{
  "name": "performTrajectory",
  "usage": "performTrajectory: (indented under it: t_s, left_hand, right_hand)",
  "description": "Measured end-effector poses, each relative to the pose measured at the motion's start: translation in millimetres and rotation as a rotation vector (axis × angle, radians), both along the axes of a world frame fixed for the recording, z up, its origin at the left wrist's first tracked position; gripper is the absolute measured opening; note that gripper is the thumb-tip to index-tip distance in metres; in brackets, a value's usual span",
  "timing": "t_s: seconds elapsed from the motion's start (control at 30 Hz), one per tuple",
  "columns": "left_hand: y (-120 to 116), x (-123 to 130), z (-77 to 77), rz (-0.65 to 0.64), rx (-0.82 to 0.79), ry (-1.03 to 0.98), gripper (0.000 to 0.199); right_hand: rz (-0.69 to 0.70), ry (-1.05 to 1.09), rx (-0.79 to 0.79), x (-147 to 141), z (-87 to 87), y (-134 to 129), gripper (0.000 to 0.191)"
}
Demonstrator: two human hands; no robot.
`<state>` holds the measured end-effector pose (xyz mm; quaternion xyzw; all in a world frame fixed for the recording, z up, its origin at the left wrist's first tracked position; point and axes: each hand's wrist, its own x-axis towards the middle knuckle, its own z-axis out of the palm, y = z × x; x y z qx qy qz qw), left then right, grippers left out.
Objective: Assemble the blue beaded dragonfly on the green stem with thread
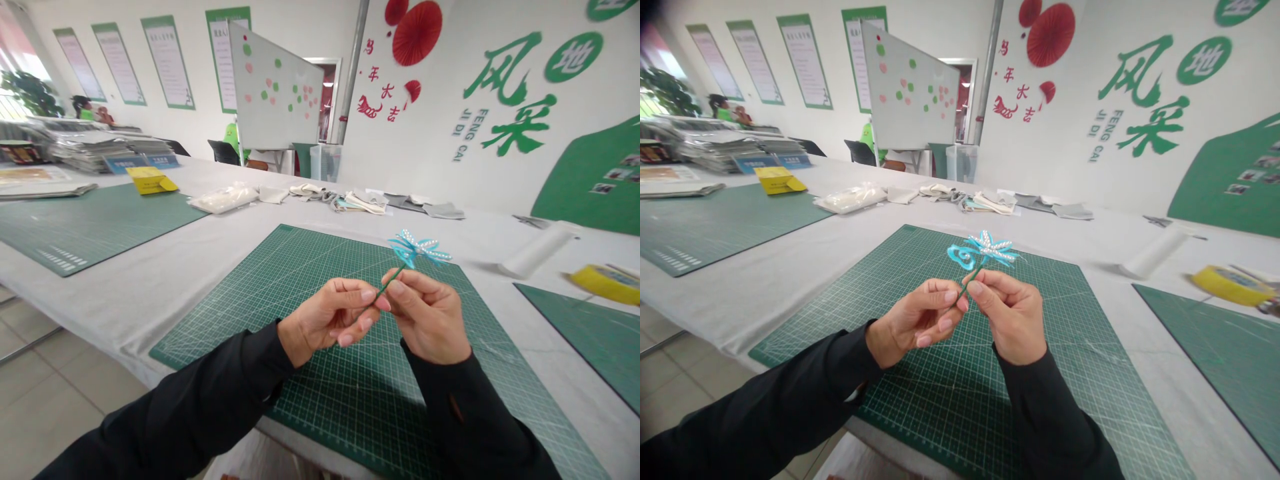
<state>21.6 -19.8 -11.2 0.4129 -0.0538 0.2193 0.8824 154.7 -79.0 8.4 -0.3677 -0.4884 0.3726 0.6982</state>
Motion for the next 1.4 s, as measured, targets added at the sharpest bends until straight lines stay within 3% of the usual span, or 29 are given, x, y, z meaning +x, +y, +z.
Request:
performTrajectory:
  t_s: [0.4, 0.7, 1.4]
  left_hand:
    - [-4, -4, 11.2, 0.287, 0.159, 0.149, 0.019]
    - [-11, -2, 15.0, 0.413, 0.218, 0.139, 0.019]
    - [-21, 1, 17.7, 0.791, 0.522, 0.072, 0.016]
  right_hand:
    - [-0.250, -0.317, 0.104, 13, 4.0, -2, 0.005]
    - [-0.172, -0.348, 0.111, 17, 3.7, -3, 0.009]
    - [-0.205, -0.280, 0.183, 17, 2.9, -3, 0.011]
